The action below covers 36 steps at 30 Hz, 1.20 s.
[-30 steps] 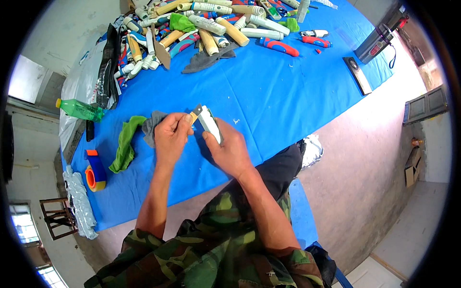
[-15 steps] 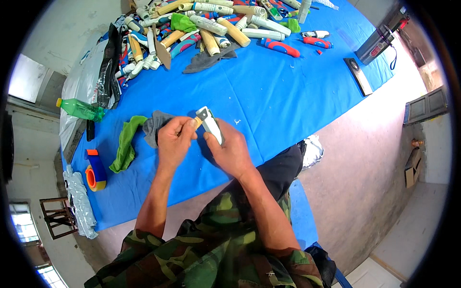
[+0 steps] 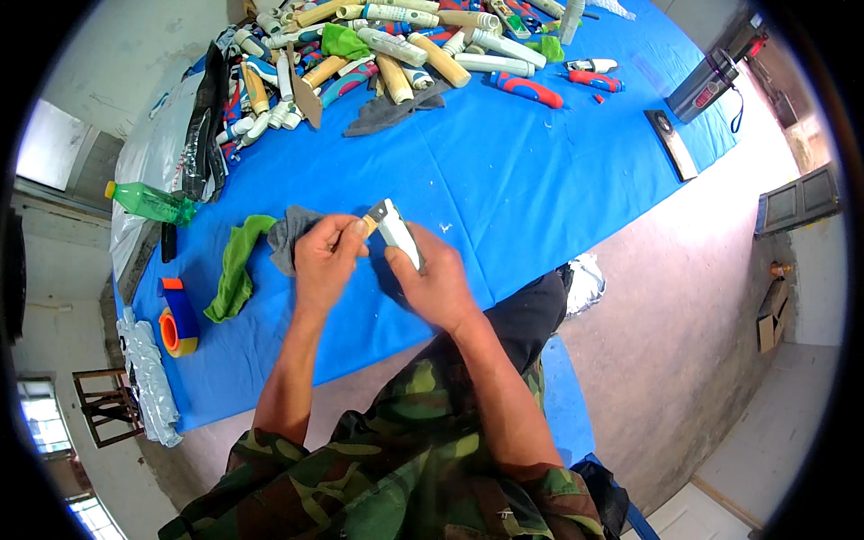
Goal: The person whittles a wooden piece using a small blade, removing thin shavings from one end while holding the object in their other hand, and then uses a piece of sandpaper to smooth the surface of a cylindrical object.
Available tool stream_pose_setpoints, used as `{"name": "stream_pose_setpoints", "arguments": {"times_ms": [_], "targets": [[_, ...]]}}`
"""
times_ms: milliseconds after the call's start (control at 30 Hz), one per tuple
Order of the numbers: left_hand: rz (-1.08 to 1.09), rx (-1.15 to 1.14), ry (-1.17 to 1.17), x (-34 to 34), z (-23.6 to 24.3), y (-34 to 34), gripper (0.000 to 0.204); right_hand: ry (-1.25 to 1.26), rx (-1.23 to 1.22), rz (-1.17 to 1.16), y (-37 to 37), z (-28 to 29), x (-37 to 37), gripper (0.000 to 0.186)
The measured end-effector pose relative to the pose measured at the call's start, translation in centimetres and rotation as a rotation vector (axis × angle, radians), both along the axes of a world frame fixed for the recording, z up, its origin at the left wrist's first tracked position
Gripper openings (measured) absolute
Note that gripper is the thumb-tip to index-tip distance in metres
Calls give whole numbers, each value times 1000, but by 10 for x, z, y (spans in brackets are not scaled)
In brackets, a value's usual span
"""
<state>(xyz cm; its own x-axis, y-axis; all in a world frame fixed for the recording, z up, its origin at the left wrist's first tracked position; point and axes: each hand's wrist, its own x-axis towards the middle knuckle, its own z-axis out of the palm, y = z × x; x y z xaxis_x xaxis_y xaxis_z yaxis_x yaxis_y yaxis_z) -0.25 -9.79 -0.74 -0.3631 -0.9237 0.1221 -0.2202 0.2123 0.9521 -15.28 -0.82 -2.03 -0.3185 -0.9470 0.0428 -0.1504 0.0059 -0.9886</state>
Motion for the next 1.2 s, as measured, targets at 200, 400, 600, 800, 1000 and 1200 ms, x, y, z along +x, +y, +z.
{"name": "stream_pose_setpoints", "arguments": {"times_ms": [200,400,600,800,1000,1200], "targets": [[-23,-4,-29,-2,0,7,19,-235,151,137,3,9,-13,34],[39,9,23,0,-2,-1,20,-333,137,193,4,5,-17,44],[-2,2,-5,4,0,-2,17,-373,129,202,4,2,-19,45],[-66,-50,-21,3,-2,7,19,-344,131,208,4,5,-19,44],[15,24,11,5,4,-1,15,-328,114,184,4,6,-17,43],[12,-17,-21,7,3,3,17,-317,120,194,4,7,-17,45]]}}
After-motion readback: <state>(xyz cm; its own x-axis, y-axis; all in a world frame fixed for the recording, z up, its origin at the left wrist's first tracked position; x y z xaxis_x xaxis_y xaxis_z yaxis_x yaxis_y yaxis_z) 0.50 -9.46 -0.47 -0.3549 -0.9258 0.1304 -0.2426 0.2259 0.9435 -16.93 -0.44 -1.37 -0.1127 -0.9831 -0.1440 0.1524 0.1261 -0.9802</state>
